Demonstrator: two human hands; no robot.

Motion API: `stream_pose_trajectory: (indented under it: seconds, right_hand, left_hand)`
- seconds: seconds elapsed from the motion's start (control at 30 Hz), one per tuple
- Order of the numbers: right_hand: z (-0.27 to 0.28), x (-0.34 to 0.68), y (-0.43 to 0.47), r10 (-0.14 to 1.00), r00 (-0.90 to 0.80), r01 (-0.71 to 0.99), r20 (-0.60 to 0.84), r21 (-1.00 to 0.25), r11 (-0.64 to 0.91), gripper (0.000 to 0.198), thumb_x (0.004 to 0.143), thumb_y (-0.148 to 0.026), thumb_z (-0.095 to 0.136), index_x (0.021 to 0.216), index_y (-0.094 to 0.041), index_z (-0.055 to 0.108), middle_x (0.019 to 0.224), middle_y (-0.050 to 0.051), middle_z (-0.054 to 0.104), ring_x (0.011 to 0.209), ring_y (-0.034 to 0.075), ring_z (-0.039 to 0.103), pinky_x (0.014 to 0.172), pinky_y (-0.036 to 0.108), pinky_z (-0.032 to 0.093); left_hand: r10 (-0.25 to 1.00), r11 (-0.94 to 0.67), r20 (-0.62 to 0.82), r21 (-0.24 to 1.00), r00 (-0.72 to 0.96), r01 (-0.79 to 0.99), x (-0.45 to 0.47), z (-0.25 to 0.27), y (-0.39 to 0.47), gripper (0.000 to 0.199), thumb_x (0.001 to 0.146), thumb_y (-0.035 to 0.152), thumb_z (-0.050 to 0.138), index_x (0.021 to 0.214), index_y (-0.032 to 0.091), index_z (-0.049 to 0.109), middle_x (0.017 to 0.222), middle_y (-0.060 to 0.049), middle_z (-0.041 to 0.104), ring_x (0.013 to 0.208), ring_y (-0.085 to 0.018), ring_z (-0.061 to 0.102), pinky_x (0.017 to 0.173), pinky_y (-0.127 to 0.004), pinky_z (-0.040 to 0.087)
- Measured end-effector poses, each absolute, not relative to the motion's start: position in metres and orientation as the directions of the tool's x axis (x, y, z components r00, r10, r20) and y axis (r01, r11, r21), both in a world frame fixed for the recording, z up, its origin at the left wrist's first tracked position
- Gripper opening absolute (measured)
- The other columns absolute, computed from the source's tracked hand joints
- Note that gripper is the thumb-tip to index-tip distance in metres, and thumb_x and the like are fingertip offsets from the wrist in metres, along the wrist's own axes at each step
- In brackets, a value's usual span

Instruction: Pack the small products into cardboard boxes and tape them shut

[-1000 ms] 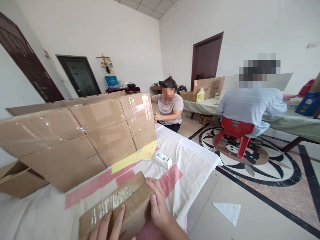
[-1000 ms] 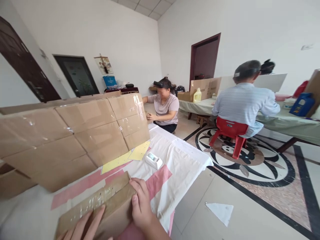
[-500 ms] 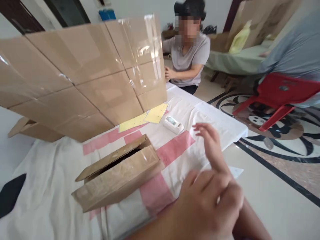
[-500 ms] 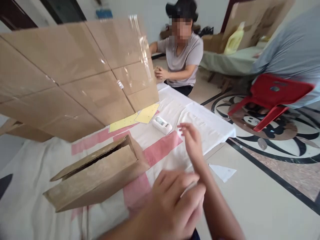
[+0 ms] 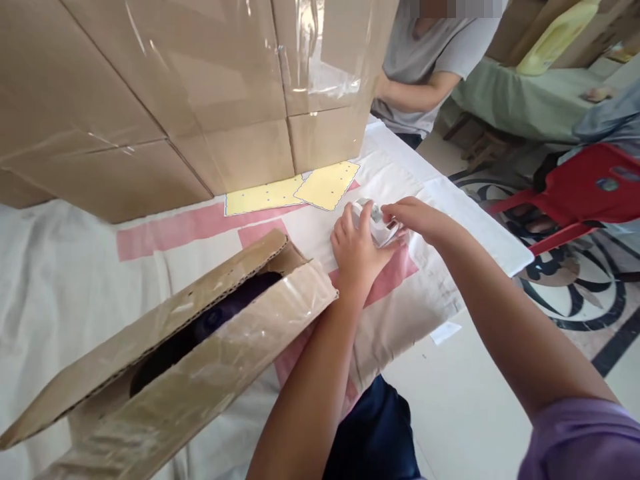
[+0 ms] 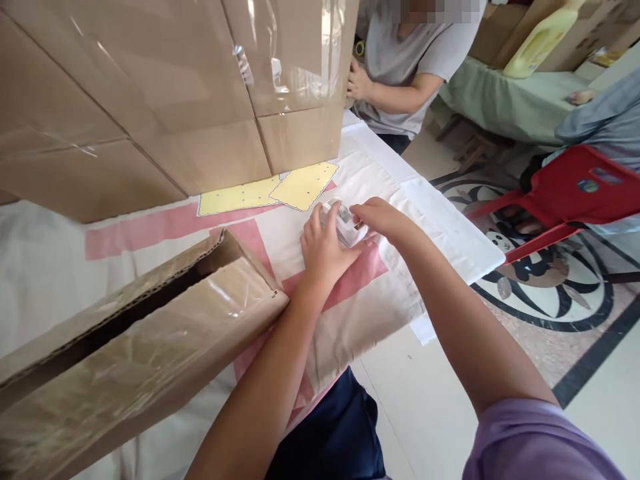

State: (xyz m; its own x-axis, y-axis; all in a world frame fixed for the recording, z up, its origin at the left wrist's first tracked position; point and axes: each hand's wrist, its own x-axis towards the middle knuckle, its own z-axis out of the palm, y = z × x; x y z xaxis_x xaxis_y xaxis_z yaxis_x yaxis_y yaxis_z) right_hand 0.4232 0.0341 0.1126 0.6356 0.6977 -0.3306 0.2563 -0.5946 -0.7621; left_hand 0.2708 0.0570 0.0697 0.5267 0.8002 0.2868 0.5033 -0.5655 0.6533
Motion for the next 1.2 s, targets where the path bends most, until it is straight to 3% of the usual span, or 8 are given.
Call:
stream_pose_trajectory:
  seconds: [0.17,0.37,0.5,0.73,0.83,1.03,1.2]
  right_hand:
    - [0.122,0.431,0.036,0.756,0.530,0.340,-0.384,-0.721,-0.604,0.018,0.074,-0.031,0.079,0.067,-0.017,0.072,0.082,0.014,0.070,0.076,0.026,0.065,0.067,0.041,0.054]
    - [0.136,0.430,0.034,0.791,0.550,0.398,-0.269,-0.748,-0.531,0.029,0.073,-0.044,0.082,0.073,-0.016,0.073,0.083,0.012,0.072,0.074,0.025,0.069,0.063,0.037,0.055]
    - [0.138,0.431,0.024,0.837,0.492,0.450,-0.238,-0.754,-0.479,0.029,0.074,-0.046,0.081,0.068,-0.018,0.074,0.075,0.009,0.072,0.067,0.022,0.067,0.056,0.033,0.055]
    - [0.141,0.421,-0.013,0.785,0.532,0.276,-0.317,-0.811,-0.515,0.042,0.069,-0.052,0.084,0.085,-0.014,0.076,0.087,0.012,0.073,0.081,0.023,0.068,0.069,0.035,0.058]
    - [0.139,0.412,-0.022,0.790,0.542,0.263,-0.288,-0.834,-0.485,0.044,0.071,-0.055,0.081,0.088,-0.015,0.075,0.095,0.011,0.073,0.091,0.024,0.067,0.079,0.037,0.057]
    - [0.126,0.403,-0.031,0.825,0.509,0.252,-0.243,-0.875,-0.414,0.029,0.083,-0.047,0.072,0.088,-0.018,0.071,0.096,0.005,0.068,0.094,0.021,0.064,0.087,0.037,0.052]
    - [0.100,0.403,-0.037,0.823,0.542,0.192,-0.169,-0.929,-0.317,0.018,0.083,-0.037,0.068,0.084,-0.019,0.069,0.098,0.002,0.059,0.091,0.017,0.060,0.088,0.034,0.050]
  left_hand:
    - [0.820,-0.530,0.242,0.665,0.519,0.526,0.271,0.069,0.062,0.083,0.076,0.055,0.080,0.148,0.033,0.044,0.160,-0.012,0.037,0.137,-0.035,0.044,0.112,-0.049,0.036]
    - [0.824,-0.506,0.289,0.762,0.487,0.404,0.271,0.064,0.064,0.075,0.080,0.048,0.080,0.146,0.031,0.047,0.156,-0.013,0.040,0.126,-0.035,0.051,0.109,-0.056,0.036]
    - [0.816,-0.510,0.310,0.784,0.488,0.355,0.267,0.065,0.064,0.070,0.083,0.046,0.076,0.145,0.029,0.048,0.154,-0.015,0.042,0.125,-0.034,0.052,0.110,-0.055,0.034]
    - [0.778,-0.563,0.301,0.723,0.552,0.399,0.265,0.072,0.064,0.087,0.075,0.038,0.084,0.150,0.033,0.040,0.147,-0.013,0.047,0.126,-0.033,0.050,0.109,-0.052,0.036]
    - [0.794,-0.542,0.292,0.737,0.534,0.403,0.269,0.069,0.066,0.086,0.072,0.040,0.086,0.146,0.027,0.044,0.151,-0.013,0.045,0.130,-0.033,0.048,0.109,-0.050,0.035]
    - [0.798,-0.548,0.307,0.728,0.519,0.412,0.270,0.066,0.067,0.085,0.072,0.042,0.083,0.145,0.025,0.043,0.150,-0.011,0.048,0.122,-0.029,0.055,0.107,-0.047,0.036]
    - [0.804,-0.537,0.285,0.727,0.523,0.429,0.272,0.067,0.067,0.079,0.078,0.051,0.077,0.145,0.027,0.043,0.150,-0.012,0.048,0.123,-0.031,0.055,0.106,-0.047,0.037]
